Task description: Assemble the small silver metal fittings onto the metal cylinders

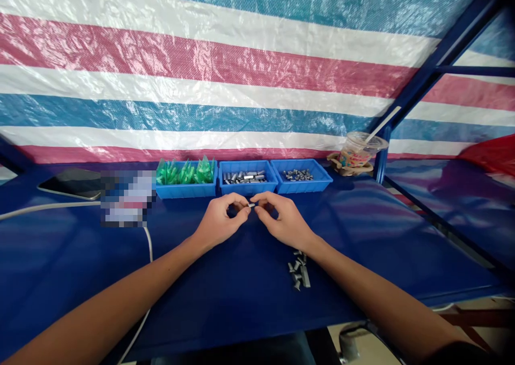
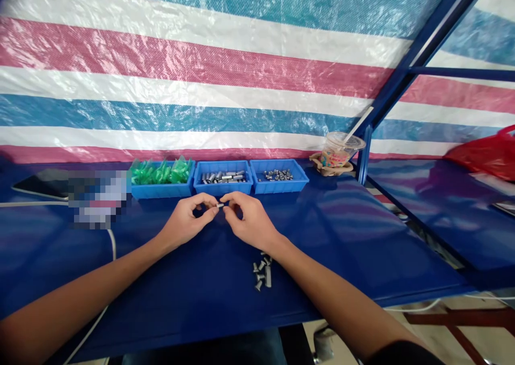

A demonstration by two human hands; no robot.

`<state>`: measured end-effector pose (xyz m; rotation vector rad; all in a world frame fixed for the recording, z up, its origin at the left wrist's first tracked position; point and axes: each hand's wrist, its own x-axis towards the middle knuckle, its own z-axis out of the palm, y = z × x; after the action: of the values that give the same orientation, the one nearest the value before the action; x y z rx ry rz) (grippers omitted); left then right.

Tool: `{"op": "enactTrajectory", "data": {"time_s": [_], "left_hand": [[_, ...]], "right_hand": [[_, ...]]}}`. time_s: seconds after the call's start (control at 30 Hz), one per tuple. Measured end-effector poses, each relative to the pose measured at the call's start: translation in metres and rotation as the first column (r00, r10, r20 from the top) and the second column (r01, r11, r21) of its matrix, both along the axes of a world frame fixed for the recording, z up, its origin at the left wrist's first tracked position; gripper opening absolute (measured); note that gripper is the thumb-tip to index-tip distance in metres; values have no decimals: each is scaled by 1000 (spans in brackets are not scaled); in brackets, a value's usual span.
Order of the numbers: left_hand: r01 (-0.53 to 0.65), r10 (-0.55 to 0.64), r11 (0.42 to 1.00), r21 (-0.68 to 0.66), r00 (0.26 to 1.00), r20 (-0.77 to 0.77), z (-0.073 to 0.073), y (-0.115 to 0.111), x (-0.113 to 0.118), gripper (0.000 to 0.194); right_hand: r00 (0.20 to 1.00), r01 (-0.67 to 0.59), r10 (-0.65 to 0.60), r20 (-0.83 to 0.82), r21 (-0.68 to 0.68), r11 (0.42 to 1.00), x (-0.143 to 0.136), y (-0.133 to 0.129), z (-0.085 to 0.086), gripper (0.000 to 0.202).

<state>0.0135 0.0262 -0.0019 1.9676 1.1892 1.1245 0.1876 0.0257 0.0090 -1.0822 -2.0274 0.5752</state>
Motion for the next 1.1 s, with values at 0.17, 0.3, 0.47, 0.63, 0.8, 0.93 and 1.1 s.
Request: {"op": "enactTrajectory", "data": {"time_s": [0.17,0.3,0.47,0.63,0.8,0.93,1.1], "left_hand": [[-17,23,990,143,999,-39,-1,-3,0,9],[-29,39,986,166,998,-55,-2,-3,0,11],[13,-10,999,48,998,-64,0,-3,-1,21],[11,-9,999,52,999,-46,0,-2,-1,19],[60,-53,995,77,995,-86,-4,-1,0,12],[10,11,994,105,980,-201,-6,0,1,14],[-106,119,991,80,977,-176,-6,3,-2,23]], "right_hand": [[998,-13,0,-60,-230,973,-1,0,5,23],[997,-46,26,-79,-255,966,-1,1,4,23],[986,-64,31,-166,-197,978,-2,2,-1,13],[961,-139,85,-263,-192,971,-6,0,-5,9],[974,-81,61,-216,-85,993,-7,1,-8,9],[999,-25,27,-22,79,997,1,1,0,14],[928,-170,108,357,148,974,-2,-14,6,21]]}}
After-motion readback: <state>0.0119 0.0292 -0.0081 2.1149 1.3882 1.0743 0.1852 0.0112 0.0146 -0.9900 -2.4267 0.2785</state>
